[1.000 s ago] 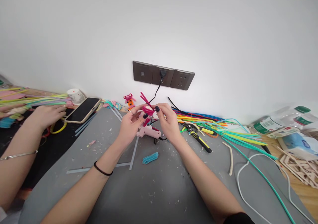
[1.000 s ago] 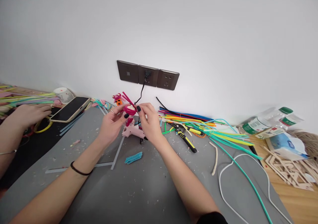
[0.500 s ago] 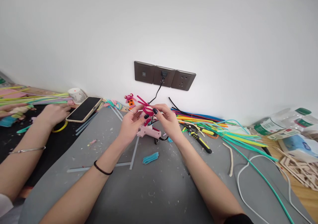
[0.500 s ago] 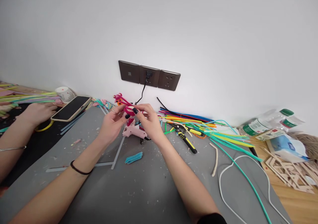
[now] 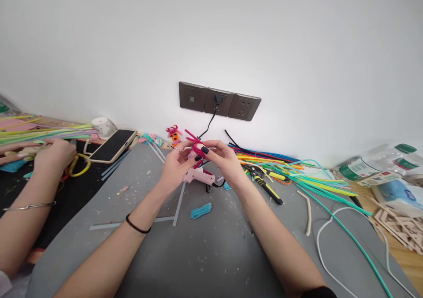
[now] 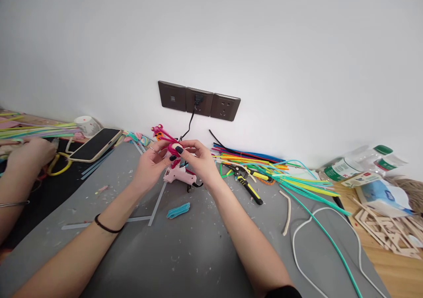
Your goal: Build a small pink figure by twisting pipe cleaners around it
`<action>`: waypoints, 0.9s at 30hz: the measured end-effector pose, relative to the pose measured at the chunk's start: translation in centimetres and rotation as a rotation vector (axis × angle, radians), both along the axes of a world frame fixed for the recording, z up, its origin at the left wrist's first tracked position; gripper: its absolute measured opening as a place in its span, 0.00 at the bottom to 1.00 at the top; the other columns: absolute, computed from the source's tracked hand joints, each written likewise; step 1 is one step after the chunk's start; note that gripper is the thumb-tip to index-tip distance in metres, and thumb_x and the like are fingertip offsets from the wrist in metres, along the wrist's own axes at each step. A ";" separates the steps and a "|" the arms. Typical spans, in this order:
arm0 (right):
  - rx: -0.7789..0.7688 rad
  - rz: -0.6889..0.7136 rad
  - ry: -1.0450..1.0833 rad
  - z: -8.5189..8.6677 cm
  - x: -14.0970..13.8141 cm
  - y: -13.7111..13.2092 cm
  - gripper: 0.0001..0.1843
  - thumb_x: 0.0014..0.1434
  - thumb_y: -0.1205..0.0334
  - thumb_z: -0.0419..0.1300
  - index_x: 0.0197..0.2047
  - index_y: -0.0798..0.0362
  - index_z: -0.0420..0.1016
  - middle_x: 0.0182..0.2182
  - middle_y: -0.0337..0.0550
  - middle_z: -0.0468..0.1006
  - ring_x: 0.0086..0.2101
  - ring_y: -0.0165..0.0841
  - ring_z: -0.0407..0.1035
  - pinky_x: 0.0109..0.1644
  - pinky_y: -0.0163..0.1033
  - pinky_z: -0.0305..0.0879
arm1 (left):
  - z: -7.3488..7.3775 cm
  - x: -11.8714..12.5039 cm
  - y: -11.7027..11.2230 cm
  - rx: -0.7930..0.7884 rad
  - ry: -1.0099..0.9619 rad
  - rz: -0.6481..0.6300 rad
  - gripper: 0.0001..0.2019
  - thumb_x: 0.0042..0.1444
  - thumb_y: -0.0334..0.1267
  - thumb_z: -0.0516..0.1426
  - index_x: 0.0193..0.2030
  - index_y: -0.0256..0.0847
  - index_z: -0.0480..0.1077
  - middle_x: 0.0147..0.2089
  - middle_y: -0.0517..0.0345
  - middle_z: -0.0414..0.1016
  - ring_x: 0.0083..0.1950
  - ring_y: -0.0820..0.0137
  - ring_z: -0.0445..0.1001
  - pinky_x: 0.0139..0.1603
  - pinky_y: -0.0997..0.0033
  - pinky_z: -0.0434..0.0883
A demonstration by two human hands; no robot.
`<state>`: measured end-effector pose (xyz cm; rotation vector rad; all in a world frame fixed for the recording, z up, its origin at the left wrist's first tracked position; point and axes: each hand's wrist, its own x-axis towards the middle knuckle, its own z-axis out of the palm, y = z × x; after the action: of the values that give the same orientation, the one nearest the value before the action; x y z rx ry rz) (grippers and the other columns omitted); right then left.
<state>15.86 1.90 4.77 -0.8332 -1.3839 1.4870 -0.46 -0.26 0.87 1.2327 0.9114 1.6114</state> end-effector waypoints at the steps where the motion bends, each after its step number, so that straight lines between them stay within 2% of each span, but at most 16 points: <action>1: -0.005 0.005 0.003 0.0 0.0 0.0 0.23 0.51 0.44 0.74 0.43 0.50 0.79 0.41 0.43 0.82 0.40 0.34 0.75 0.46 0.42 0.70 | 0.0 0.0 0.0 0.005 0.000 -0.001 0.22 0.51 0.45 0.72 0.50 0.43 0.75 0.48 0.50 0.80 0.48 0.63 0.78 0.44 0.66 0.78; 10: 0.057 0.023 -0.132 0.8 0.7 0.0 0.21 0.54 0.43 0.72 0.43 0.49 0.80 0.42 0.43 0.81 0.43 0.35 0.74 0.47 0.41 0.71 | 0.3 0.1 0.0 0.044 0.016 -0.048 0.20 0.52 0.45 0.71 0.50 0.44 0.75 0.53 0.50 0.79 0.53 0.61 0.78 0.46 0.65 0.78; 18: 0.147 -0.014 -0.215 0.6 0.8 0.2 0.20 0.55 0.43 0.70 0.43 0.49 0.81 0.46 0.45 0.81 0.44 0.35 0.74 0.47 0.41 0.72 | 0.0 0.3 0.0 0.048 -0.003 -0.013 0.19 0.51 0.45 0.71 0.46 0.44 0.73 0.46 0.52 0.79 0.47 0.65 0.78 0.36 0.72 0.77; 22: 0.142 -0.012 -0.226 0.8 0.7 0.0 0.19 0.56 0.43 0.69 0.43 0.48 0.80 0.46 0.45 0.80 0.45 0.35 0.74 0.47 0.41 0.72 | 0.0 0.3 0.0 0.049 0.013 0.026 0.19 0.50 0.45 0.71 0.46 0.44 0.74 0.46 0.51 0.80 0.47 0.64 0.79 0.39 0.69 0.78; 27: 0.106 -0.002 -0.212 1.2 0.8 -0.2 0.19 0.56 0.44 0.70 0.43 0.49 0.80 0.44 0.45 0.80 0.44 0.35 0.73 0.43 0.39 0.72 | 0.1 0.4 -0.1 0.047 0.041 0.011 0.20 0.52 0.47 0.70 0.48 0.43 0.74 0.46 0.51 0.81 0.48 0.63 0.79 0.42 0.68 0.78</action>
<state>16.66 1.73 5.97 -0.9454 -1.6027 1.3409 -0.03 -0.37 0.99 1.2997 0.9123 1.6294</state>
